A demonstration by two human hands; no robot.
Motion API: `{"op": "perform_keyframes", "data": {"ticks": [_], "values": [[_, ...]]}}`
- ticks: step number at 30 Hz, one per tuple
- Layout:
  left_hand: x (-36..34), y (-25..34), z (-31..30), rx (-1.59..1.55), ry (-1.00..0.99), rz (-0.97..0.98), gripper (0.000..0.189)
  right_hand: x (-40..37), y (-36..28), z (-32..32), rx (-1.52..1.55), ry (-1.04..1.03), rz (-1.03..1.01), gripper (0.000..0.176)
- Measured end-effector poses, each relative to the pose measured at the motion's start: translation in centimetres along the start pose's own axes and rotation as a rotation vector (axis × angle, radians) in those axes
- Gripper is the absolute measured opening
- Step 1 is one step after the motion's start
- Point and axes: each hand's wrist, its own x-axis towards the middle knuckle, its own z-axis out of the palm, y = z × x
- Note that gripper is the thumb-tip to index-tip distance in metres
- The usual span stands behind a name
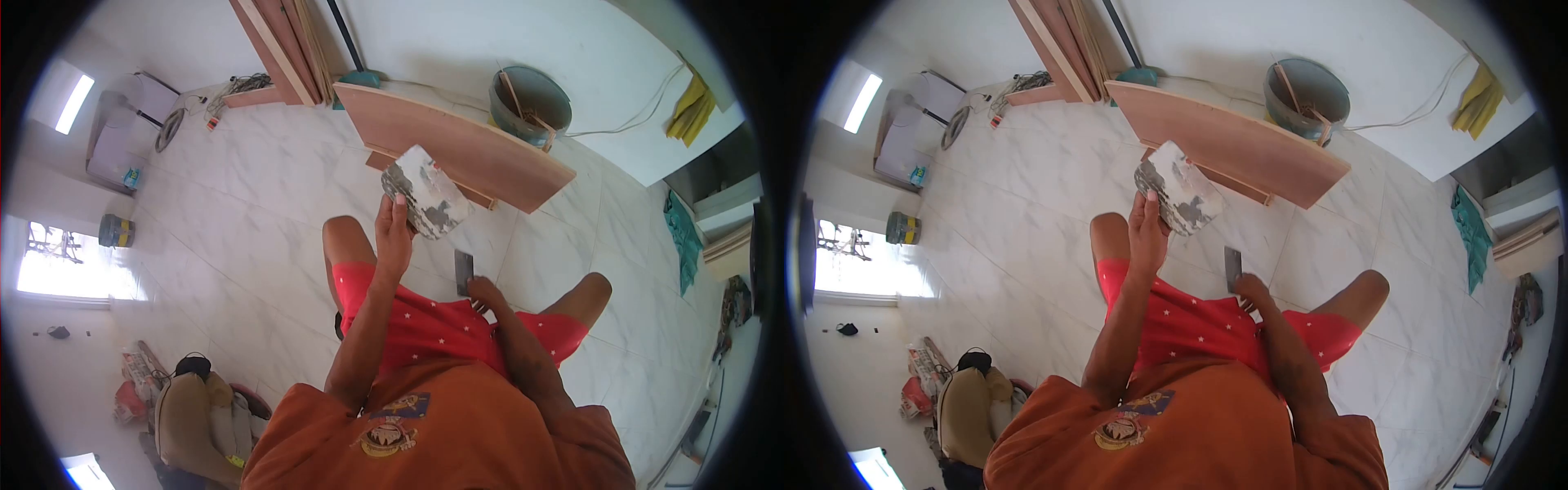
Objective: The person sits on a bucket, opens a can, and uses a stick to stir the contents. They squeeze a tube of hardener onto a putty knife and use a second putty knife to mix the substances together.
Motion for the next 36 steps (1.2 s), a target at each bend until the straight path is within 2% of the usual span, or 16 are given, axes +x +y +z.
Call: {"op": "perform_keyframes", "data": {"ticks": [2,4,5,7,10,12,15,18,21,25,27,31,33,36], "values": [[-0.5,0.5,0.5,0.005,0.035,0.005,0.032,2.0,2.3,-0.3,-0.044,0.133,-0.069,0.02],[-0.7,1.3,0.8,0.033,0.011,0.015,0.033,5.0,6.5,-0.8,-0.59,0.414,-0.459,0.018],[-0.5,1.7,0.9,0.053,-0.014,0.024,0.033,4.4,6.1,-2.2,-0.692,0.587,-0.494,0.018],[0.0,2.6,1.9,0.079,-0.055,0.061,0.034,-0.2,4.7,-4.5,0.905,0.427,-0.293,0.019],[0.6,3.6,4.5,0.115,-0.095,0.112,0.035,-10.9,-0.9,-8.2,1.239,0.425,-0.545,0.023],[0.2,4.3,5.7,0.151,-0.111,0.141,0.036,-16.7,-3.1,-8.2,1.406,0.426,-0.757,0.026],[-0.3,5.4,7.1,0.251,-0.151,0.14,0.034,-20.7,-4.7,-7.2,1.437,0.369,-0.859,0.028],[-0.3,6.5,8.6,0.338,-0.249,0.193,0.034,-21.6,-5.6,-6.1,1.493,0.33,-0.984,0.03],[1.2,6.1,9.8,0.541,-0.389,0.342,0.035,-22.4,-7.1,-6.8,1.645,0.607,-0.901,0.025],[2.7,3.5,11.0,0.788,-0.35,0.493,0.035,-21.7,-4.8,-9.5,1.36,0.674,-0.749,0.022],[4.1,1.4,13.4,0.786,-0.37,0.576,0.035,-21.1,-4.5,-11.8,1.302,0.778,-0.651,0.022],[6.8,-0.1,14.1,0.719,-0.503,0.715,0.033,-18.3,-5.6,-11.8,1.285,0.866,-0.634,0.023],[7.7,-0.6,12.8,0.734,-0.557,0.73,0.033,-17.1,-6.1,-11.4,1.178,0.878,-0.546,0.024],[9.0,-1.3,12.5,0.75,-0.666,0.734,0.032,-18.0,-8.3,-12.5,1.153,0.972,-0.523,0.027]]}}
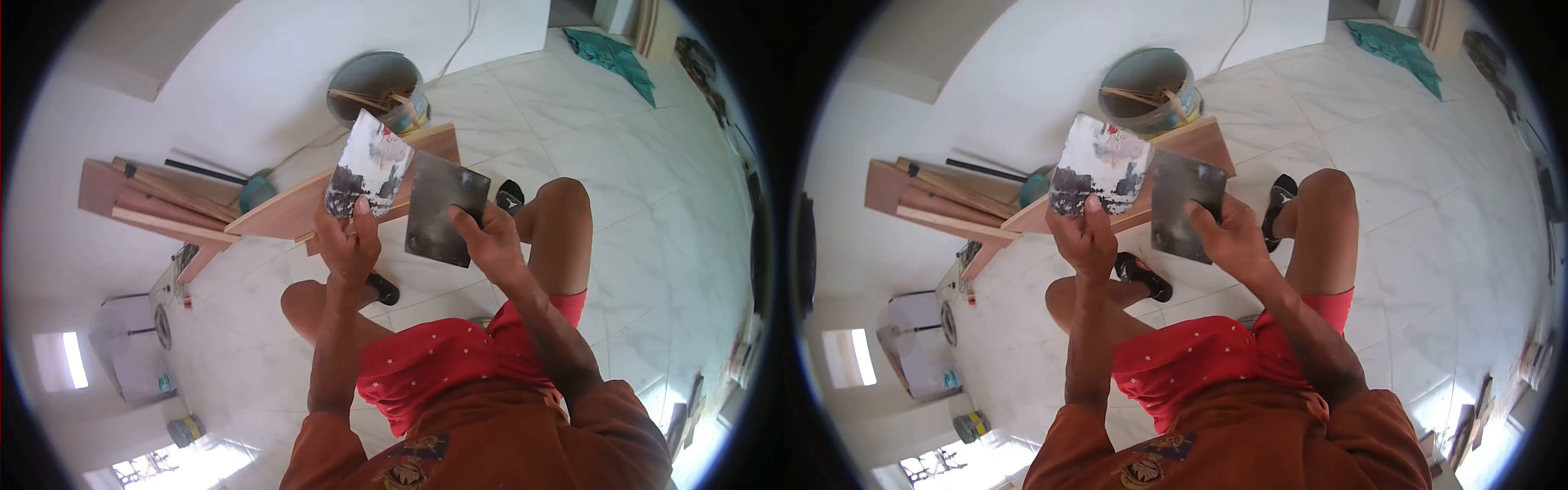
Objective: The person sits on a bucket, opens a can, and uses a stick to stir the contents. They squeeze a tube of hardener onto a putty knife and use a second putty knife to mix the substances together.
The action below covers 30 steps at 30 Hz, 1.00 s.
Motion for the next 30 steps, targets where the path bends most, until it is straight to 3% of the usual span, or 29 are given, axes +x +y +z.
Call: {"op": "perform_keyframes", "data": {"ticks": [4,7,10,12,16,19,30], "values": [[-0.2,-2.2,1.8,0.013,0.03,0.015,0.034,1.2,-0.2,1.1,-0.072,0.12,-0.059,0.025],[-1.1,-2.7,2.0,-0.055,-0.016,-0.166,0.036,1.9,0.8,1.8,-0.069,0.195,-0.119,0.024],[-0.8,-2.9,1.4,-0.041,-0.109,-0.103,0.037,2.1,0.9,1.9,-0.055,0.166,-0.009,0.023],[-1.4,-3.1,2.0,-0.077,-0.038,-0.092,0.041,2.4,1.2,2.1,-0.111,0.179,-0.01,0.024],[-2.2,-2.9,1.6,-0.102,-0.114,-0.268,0.049,2.5,0.6,2.3,-0.175,0.198,-0.004,0.028],[-2.3,-3.6,1.2,0.157,-0.223,0.051,0.052,2.4,0.8,2.5,-0.216,0.225,-0.024,0.029],[-3.2,-2.7,1.4,0.157,-0.244,0.051,0.052,2.0,1.0,3.1,-0.221,0.267,-0.042,0.029]]}}
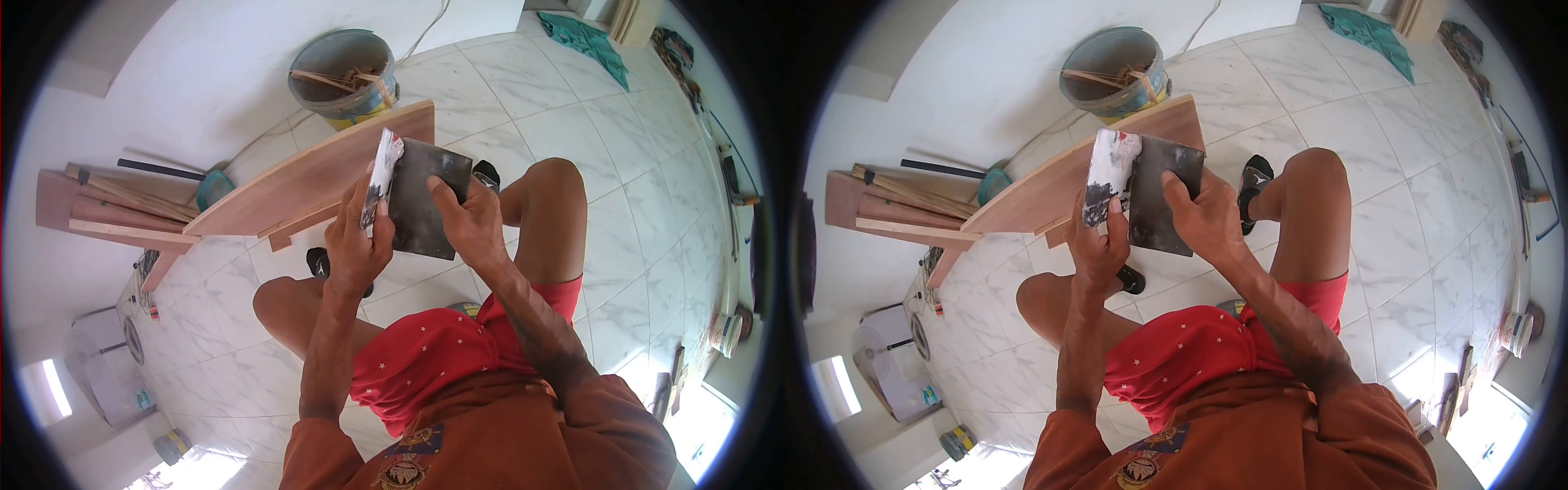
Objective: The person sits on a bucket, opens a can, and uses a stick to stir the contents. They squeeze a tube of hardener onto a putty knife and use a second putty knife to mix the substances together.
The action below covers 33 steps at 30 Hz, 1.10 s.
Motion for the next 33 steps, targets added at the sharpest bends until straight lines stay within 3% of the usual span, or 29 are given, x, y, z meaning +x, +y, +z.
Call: {"op": "perform_keyframes", "data": {"ticks": [4,10,19,28,31,33], "values": [[-0.4,0.4,-0.3,-0.013,-0.055,-0.114,0.051,0.2,-0.3,0.0,-0.026,-0.022,-0.043,0.029],[-0.5,0.2,-0.4,0.01,-0.035,-0.061,0.05,0.3,-0.8,0.2,0.022,-0.027,-0.072,0.027],[-0.1,1.2,-1.4,-0.001,-0.139,-0.133,0.051,0.4,-0.1,0.1,0.083,-0.058,-0.072,0.025],[0.1,1.6,-2.0,0.041,-0.219,-0.173,0.046,1.6,2.8,0.1,0.352,-0.118,0.061,0.025],[0.2,1.6,-2.4,0.12,-0.244,-0.16,0.044,2.1,2.5,0.4,0.636,-0.125,0.172,0.025],[0.0,1.6,-2.8,0.086,-0.275,-0.288,0.04,2.3,1.5,-0.3,0.722,-0.138,0.216,0.027]]}}
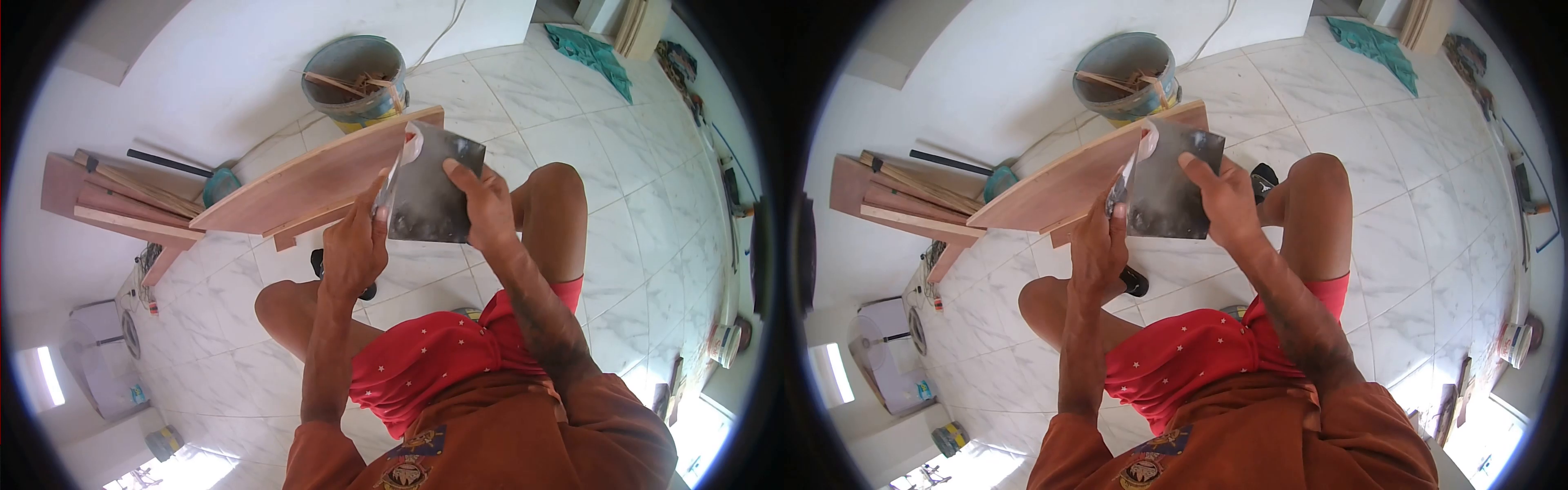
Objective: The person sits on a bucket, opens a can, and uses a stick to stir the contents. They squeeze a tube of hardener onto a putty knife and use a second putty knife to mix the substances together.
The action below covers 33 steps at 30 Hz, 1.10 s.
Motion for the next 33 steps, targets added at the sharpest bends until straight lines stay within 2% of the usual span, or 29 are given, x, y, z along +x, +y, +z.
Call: {"op": "perform_keyframes", "data": {"ticks": [1,4,8,10,13,16,18,19,21,25,33], "values": [[-0.2,-0.1,-0.2,-0.022,-0.02,-0.062,0.038,-0.1,-0.8,0.2,0.044,-0.005,0.022,0.028],[-0.4,-1.8,1.2,-0.105,0.17,-0.121,0.032,0.1,-2.9,0.0,0.018,-0.071,0.037,0.029],[0.2,-3.3,2.1,-0.572,0.296,-0.319,0.032,-0.6,-6.1,-0.2,-0.25,-0.098,0.04,0.029],[0.7,-3.1,2.2,-0.819,0.324,-0.425,0.035,-1.7,-8.4,1.2,-0.515,-0.113,-0.086,0.026],[0.9,-2.6,1.5,-1.314,0.269,-0.592,0.042,-2.0,-10.6,1.3,-1.003,-0.221,-0.397,0.023],[1.2,-2.6,1.6,-1.567,0.193,-0.618,0.04,-3.2,-11.1,3.9,-1.286,-0.338,-0.403,0.028],[1.4,-2.2,1.9,-1.734,0.169,-0.629,0.041,-2.2,-8.5,3.0,-1.242,-0.546,-0.738,0.046],[1.4,-2.1,1.9,-1.817,0.159,-0.632,0.041,-1.8,-7.8,2.6,-1.276,-0.611,-0.821,0.051],[1.2,-2.7,2.3,-1.852,0.154,-0.625,0.041,-1.6,-6.6,2.7,-1.329,-0.665,-0.954,0.069],[0.7,-3.1,2.4,-1.897,0.16,-0.527,0.039,-0.8,-4.4,2.7,-1.314,-0.734,-1.161,0.07],[0.3,-3.0,1.7,-1.77,0.327,-0.532,0.035,-0.3,-2.9,1.9,-1.343,-0.829,-1.201,0.07]]}}
